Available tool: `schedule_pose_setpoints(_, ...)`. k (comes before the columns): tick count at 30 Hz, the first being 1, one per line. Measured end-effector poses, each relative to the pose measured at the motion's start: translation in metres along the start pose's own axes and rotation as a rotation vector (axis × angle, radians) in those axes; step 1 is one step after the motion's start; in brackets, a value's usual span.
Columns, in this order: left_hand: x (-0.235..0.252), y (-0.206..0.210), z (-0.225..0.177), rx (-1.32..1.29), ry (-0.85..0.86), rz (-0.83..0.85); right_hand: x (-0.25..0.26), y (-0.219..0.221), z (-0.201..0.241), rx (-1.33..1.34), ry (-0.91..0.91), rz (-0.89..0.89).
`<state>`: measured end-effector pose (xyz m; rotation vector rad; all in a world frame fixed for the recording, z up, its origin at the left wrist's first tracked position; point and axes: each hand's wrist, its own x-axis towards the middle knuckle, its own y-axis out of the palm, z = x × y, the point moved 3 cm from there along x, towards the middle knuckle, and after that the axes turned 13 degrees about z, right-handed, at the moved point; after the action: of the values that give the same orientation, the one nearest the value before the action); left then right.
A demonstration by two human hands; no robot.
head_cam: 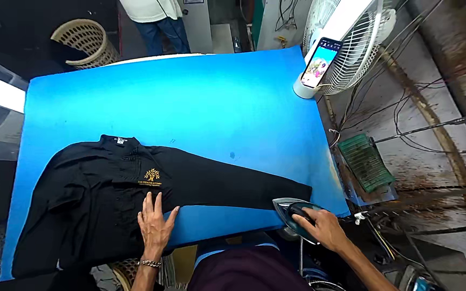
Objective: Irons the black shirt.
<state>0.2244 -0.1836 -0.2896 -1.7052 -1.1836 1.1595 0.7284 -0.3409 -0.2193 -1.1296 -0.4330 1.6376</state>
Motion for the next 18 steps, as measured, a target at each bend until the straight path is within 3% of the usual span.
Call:
schedule_pose_setpoints(5, -0.047, -0.015, 0.051, -0.047, -0.162, -0.118, 0.045, -0.003, 0.022, 0.404, 0.261, -0.1)
schedule_pose_setpoints(8, -0.07, -0.037, 0.069, -0.141, -0.405, -0.186, 0.086, -0.002, 0.065, 0.171, 0.036, 0.182)
schedule_pose_setpoints(11, -0.08, -0.046, 0.078, -0.406, -0.68, -0.15, 0.131, 0.016, 0.139, -0.106, -0.258, 0.465)
schedule_pose_setpoints(15, -0.077, -0.031, 0.101, -0.589, -0.718, -0.159, 0.197, 0.049, 0.261, -0.314, -0.596, 0.595)
schedule_pose_setpoints(18, -0.076, -0.03, 0.113, -0.657, -0.741, -0.145, 0.252, 0.063, 0.335, -0.337, -0.641, 0.618)
